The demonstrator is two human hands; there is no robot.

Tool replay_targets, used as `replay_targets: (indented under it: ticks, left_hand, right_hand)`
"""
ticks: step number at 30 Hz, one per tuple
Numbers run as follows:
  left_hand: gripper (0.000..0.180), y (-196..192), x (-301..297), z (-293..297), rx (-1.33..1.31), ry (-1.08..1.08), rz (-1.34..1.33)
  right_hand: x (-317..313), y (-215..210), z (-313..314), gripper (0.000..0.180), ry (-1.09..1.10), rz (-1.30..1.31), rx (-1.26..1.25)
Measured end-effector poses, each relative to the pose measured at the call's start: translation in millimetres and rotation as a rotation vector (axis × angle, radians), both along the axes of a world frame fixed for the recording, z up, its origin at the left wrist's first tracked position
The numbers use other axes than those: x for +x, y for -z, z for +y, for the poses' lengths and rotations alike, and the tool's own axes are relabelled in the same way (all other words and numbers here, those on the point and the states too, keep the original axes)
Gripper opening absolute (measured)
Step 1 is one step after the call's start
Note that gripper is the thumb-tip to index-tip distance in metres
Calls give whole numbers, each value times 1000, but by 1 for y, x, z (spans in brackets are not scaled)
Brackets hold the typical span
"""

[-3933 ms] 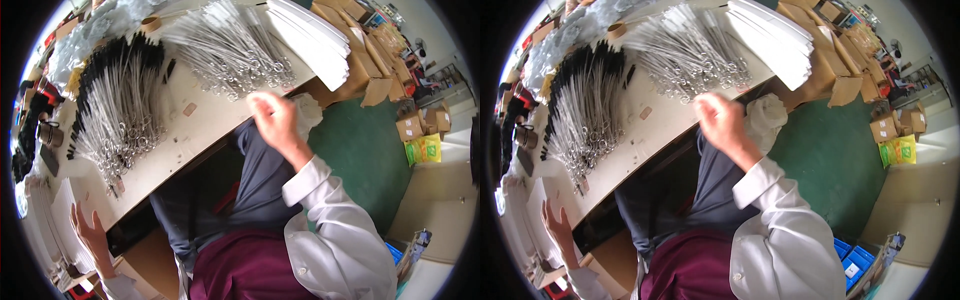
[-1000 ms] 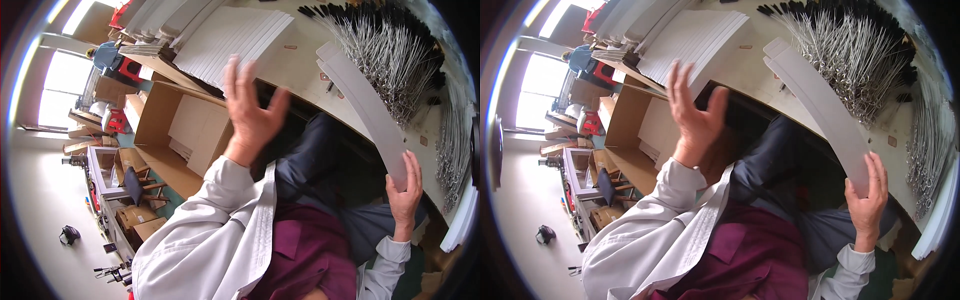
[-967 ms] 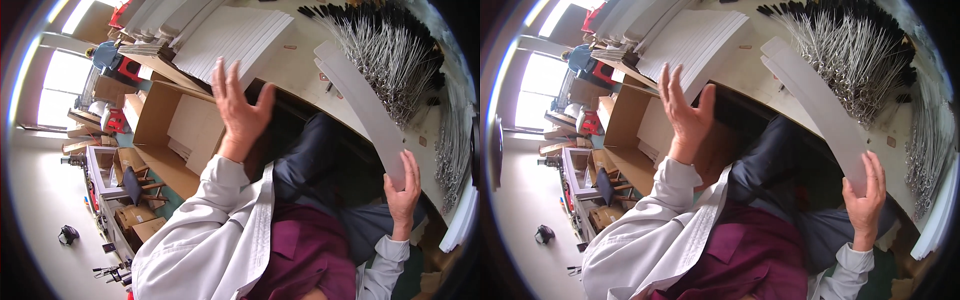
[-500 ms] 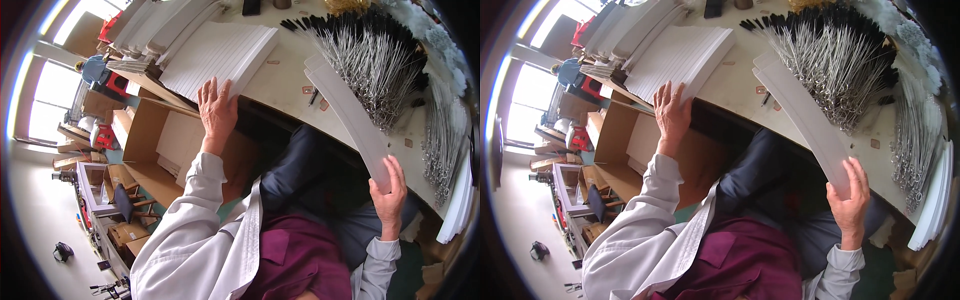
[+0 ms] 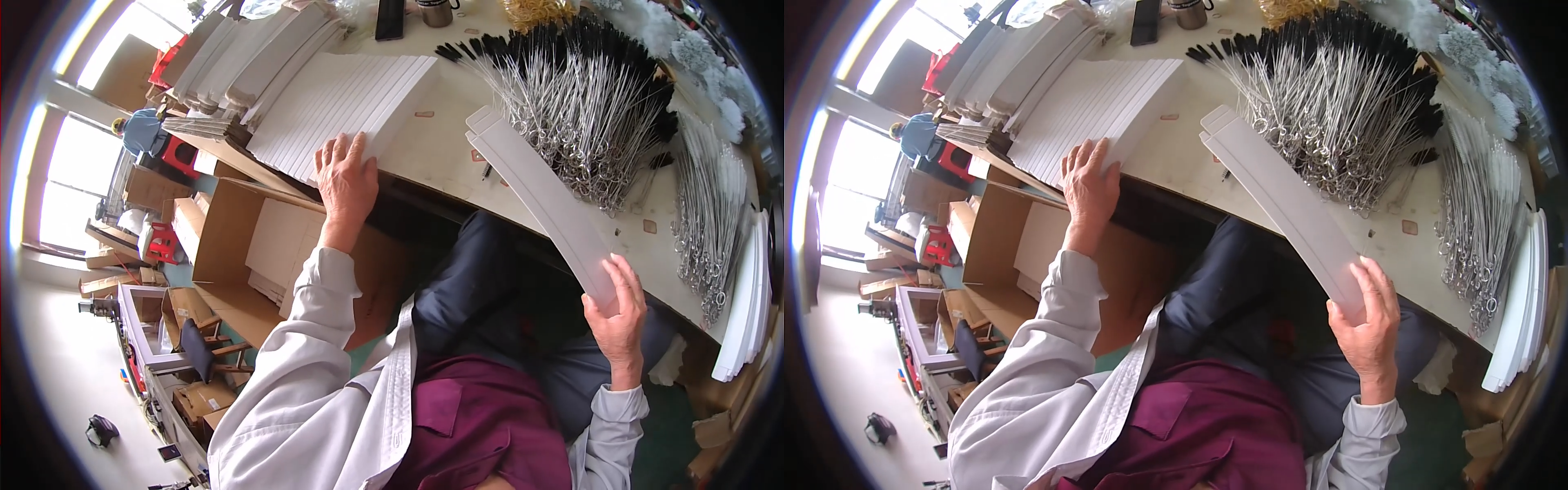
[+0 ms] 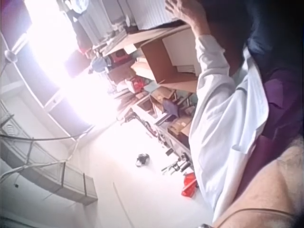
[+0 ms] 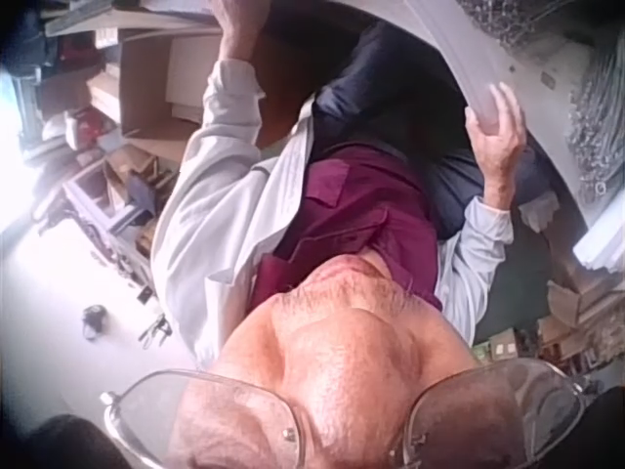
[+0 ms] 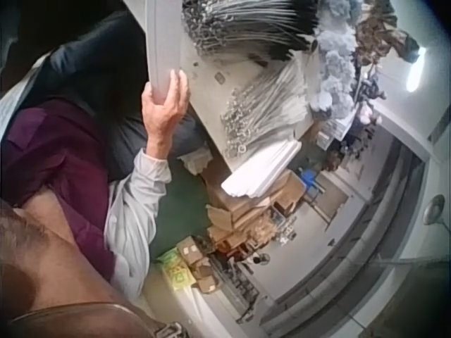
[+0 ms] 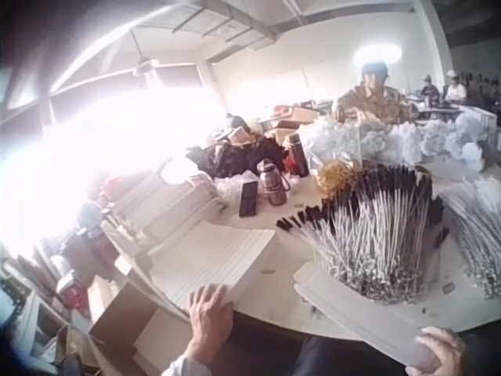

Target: Packaging multiple wire brushes into a white cardboard box.

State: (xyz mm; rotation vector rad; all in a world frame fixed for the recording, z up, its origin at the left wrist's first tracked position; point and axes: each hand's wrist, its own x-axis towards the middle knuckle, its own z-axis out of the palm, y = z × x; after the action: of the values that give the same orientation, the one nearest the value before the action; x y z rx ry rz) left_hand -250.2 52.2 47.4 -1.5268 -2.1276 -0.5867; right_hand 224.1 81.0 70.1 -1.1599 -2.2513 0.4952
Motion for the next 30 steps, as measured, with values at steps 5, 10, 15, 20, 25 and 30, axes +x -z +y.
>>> replay_targets:
  ticks: [5, 10, 15, 20, 25, 30]
  left_hand:
    - [52, -3, 3, -1, 6, -30, 14]
    - [53, -39, 45, -2, 148, 181, -14]
    - [60, -75, 150, 1, -173, 761, -173]
    - [79, -49, 217, 19, -380, 1117, -169]
    - [74, -43, 250, 37, -439, 1261, -154]
    - [73, -28, 261, 48, -482, 1220, -188]
  right_hand:
    - [0, -2, -2, 61, -9, 0, 13]
    - [1, -4, -3, 59, -28, -26, 73]
    - [-3, -14, 2, 57, -60, -101, 113]
    - [-3, -26, -2, 56, -157, -152, 148]
    - [12, -17, -7, 57, -152, -166, 111]
    - [22, -15, -6, 55, -41, -175, 160]
